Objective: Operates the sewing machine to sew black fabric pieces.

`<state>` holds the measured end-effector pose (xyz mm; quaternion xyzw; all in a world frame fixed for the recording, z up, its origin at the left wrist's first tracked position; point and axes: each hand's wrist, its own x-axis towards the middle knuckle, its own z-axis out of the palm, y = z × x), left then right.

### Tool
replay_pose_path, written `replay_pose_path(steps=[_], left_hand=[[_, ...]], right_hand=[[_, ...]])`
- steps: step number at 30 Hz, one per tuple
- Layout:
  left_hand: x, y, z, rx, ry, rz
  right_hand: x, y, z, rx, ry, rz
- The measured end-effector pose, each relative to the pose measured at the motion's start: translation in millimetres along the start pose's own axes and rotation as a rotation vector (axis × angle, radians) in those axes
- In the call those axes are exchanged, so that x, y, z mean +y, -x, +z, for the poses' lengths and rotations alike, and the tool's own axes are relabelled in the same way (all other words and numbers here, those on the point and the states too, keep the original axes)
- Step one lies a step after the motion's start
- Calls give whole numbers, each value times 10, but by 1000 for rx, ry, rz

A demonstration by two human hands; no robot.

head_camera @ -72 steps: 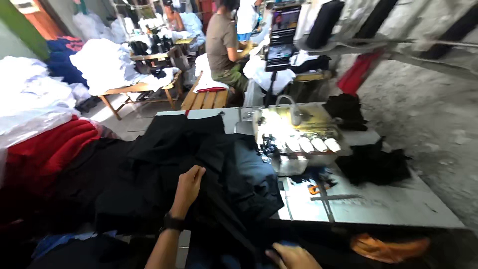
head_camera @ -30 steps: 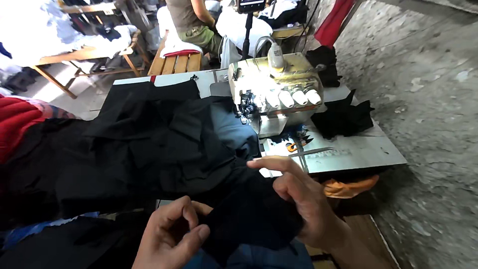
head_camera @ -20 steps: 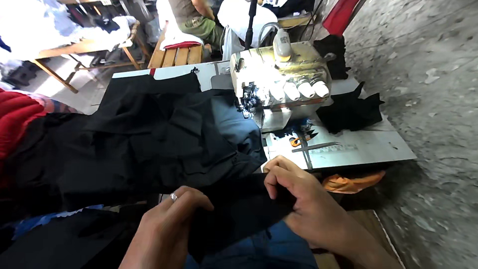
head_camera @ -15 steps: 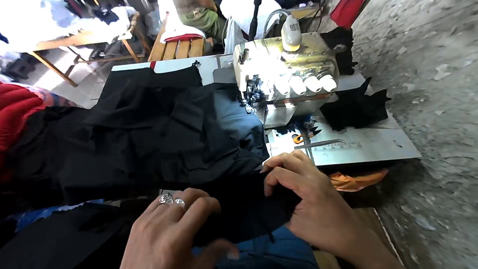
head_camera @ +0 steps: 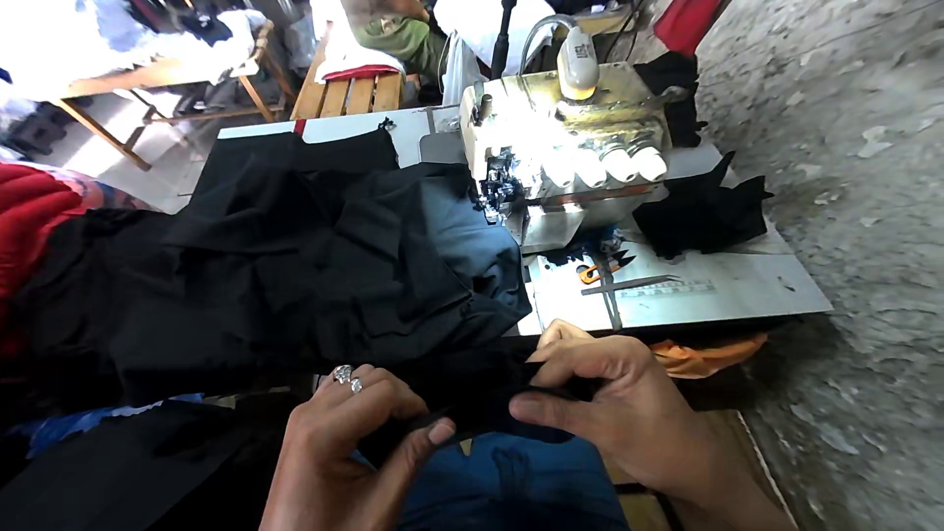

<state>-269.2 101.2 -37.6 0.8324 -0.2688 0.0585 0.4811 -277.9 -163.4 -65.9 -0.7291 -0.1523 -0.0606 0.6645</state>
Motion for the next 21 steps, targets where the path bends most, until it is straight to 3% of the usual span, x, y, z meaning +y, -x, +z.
replay_pose_path(steps=[5,10,13,16,21], left_hand=[[18,17,38,25,33,-29],[62,-14,136,150,26,-77],[47,-18,162,216,-42,-94],[-11,-22,152,210,-62,-77],[18,-59,215,187,106,-128]], right_hand=[[21,8,74,85,-35,8],[-6,38,62,133,98,27],[-81,77,-38,38,101,100],[-130,114,-176,-154,-74,135],[51,104,-274,-368,-54,-101]])
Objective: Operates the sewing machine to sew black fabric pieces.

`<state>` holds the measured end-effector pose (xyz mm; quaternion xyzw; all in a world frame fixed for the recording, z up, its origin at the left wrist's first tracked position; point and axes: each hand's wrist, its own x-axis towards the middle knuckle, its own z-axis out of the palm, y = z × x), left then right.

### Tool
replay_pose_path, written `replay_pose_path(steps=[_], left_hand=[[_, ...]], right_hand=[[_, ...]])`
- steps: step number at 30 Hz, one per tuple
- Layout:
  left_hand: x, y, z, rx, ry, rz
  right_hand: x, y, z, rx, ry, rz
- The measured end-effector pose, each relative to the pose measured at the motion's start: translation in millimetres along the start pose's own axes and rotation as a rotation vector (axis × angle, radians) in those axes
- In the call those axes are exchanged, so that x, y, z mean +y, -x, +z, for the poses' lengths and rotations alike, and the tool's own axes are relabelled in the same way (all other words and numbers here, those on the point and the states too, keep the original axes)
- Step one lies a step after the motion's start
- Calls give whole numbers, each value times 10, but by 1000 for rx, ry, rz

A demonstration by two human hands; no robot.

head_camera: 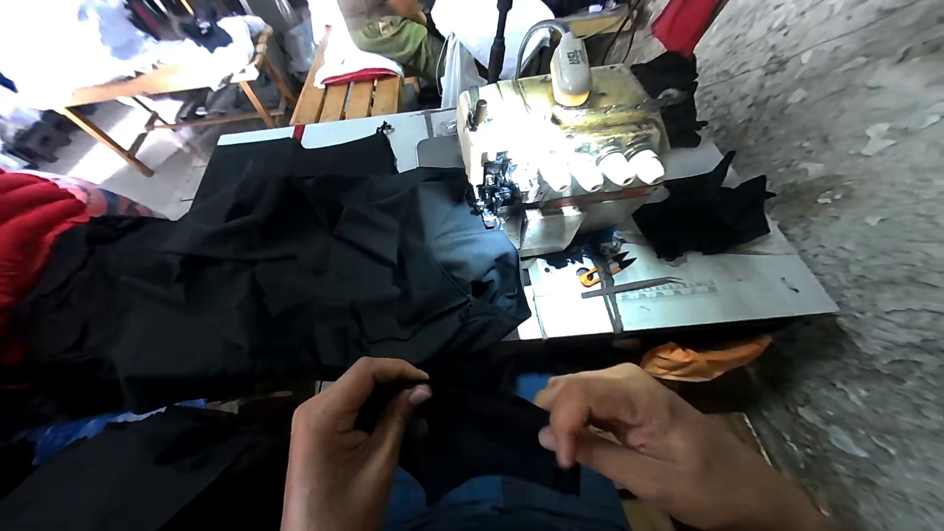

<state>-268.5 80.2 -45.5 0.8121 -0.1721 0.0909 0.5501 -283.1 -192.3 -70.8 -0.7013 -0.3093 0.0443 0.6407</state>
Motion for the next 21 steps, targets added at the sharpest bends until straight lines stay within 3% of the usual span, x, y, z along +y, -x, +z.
replay_pose_path(steps=[4,10,14,21], left_hand=[[26,4,8,26,40,-30],[-34,28,152,58,61,21],[-78,20,178,107,56,51],[-117,-22,213,113,67,40]], right_hand=[[94,-74,159,145,186,2],[196,-292,528,658,14,126],[165,-311,457,585,-101,155],[184,-309,415,586,-43,156]])
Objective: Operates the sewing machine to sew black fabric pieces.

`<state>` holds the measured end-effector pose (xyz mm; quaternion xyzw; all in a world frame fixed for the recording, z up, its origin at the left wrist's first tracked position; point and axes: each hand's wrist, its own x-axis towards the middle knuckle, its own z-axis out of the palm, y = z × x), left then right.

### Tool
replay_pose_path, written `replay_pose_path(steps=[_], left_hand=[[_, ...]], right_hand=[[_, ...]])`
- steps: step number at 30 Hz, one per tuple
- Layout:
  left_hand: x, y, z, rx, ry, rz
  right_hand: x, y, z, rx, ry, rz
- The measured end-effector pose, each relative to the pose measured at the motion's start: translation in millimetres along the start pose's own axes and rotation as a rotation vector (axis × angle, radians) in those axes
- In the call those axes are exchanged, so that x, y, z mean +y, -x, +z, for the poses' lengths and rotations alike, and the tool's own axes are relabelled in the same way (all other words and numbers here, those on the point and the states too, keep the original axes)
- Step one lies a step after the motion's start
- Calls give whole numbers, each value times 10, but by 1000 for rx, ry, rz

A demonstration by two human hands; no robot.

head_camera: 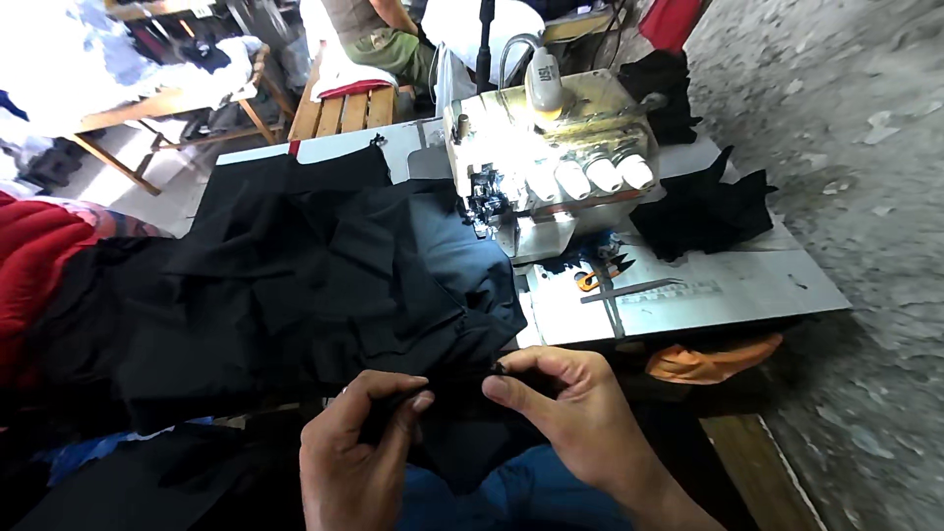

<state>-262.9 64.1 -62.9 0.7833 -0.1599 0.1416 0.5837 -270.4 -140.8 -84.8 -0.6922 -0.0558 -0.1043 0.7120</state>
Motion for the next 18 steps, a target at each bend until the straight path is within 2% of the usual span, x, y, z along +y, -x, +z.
replay_pose_path(steps=[13,15,18], left_hand=[[-82,-137,105,-10,-40,-18],[-84,-250,95,-37,-87,12],[-81,-453,50,-49,-143,44]], right_hand=[[135,-108,-47,16,-78,17],[125,-147,-114,-29,-114,75],[64,-205,-320,-204,-106,236]])
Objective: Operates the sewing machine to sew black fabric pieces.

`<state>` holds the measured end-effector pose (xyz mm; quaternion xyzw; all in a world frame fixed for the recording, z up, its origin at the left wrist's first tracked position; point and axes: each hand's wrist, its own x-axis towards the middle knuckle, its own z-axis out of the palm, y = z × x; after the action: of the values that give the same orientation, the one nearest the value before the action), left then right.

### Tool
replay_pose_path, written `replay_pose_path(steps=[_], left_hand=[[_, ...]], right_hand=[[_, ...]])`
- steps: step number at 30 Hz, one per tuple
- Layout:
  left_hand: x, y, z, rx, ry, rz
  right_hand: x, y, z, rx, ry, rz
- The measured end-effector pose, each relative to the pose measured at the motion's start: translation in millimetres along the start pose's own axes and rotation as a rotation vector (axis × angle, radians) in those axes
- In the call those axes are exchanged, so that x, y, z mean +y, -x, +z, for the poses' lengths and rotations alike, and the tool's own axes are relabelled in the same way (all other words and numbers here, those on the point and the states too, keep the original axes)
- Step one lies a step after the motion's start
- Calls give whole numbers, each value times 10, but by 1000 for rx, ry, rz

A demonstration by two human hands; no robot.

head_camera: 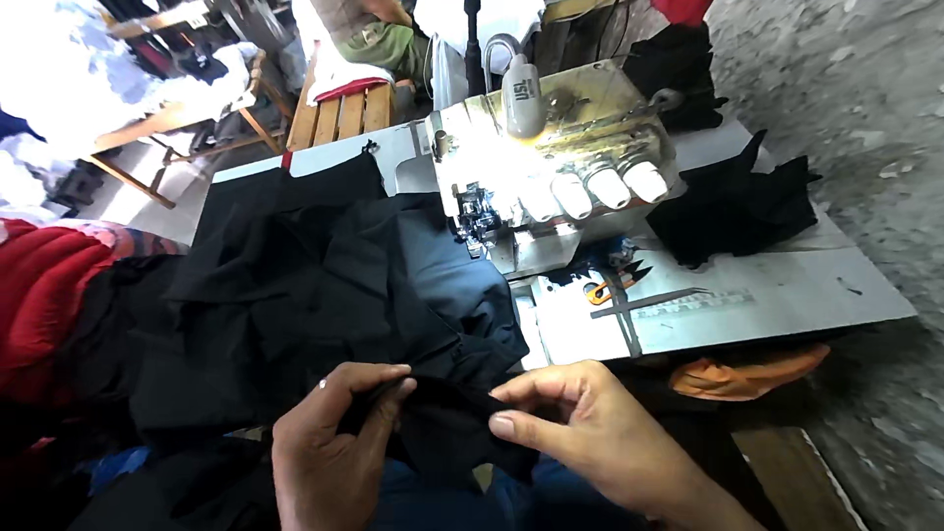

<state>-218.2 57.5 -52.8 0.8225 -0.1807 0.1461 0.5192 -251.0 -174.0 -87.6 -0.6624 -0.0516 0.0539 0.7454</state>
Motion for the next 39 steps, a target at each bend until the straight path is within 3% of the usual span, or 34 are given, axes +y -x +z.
replay_pose_path(steps=[2,10,14,17,21,26,39], left_hand=[[-12,-113,-9,6,-39,-2],[-96,-310,54,-2,-68,1],[43,-535,-201,-134,-153,66],[70,-946,-142,-92,-352,234],[-430,-1298,462,-16,-412,271],[-756,-1268,777,-35,-248,231],[-838,-1242,807,-16,-244,265]], right_hand=[[-38,1,-107,-49,48,39],[28,-65,-147,50,118,-26],[-22,-185,-46,11,64,-99],[6,-402,65,167,6,-127],[300,-686,-76,396,138,-83],[387,-692,-244,343,-2,143],[295,-652,-410,240,41,153]])
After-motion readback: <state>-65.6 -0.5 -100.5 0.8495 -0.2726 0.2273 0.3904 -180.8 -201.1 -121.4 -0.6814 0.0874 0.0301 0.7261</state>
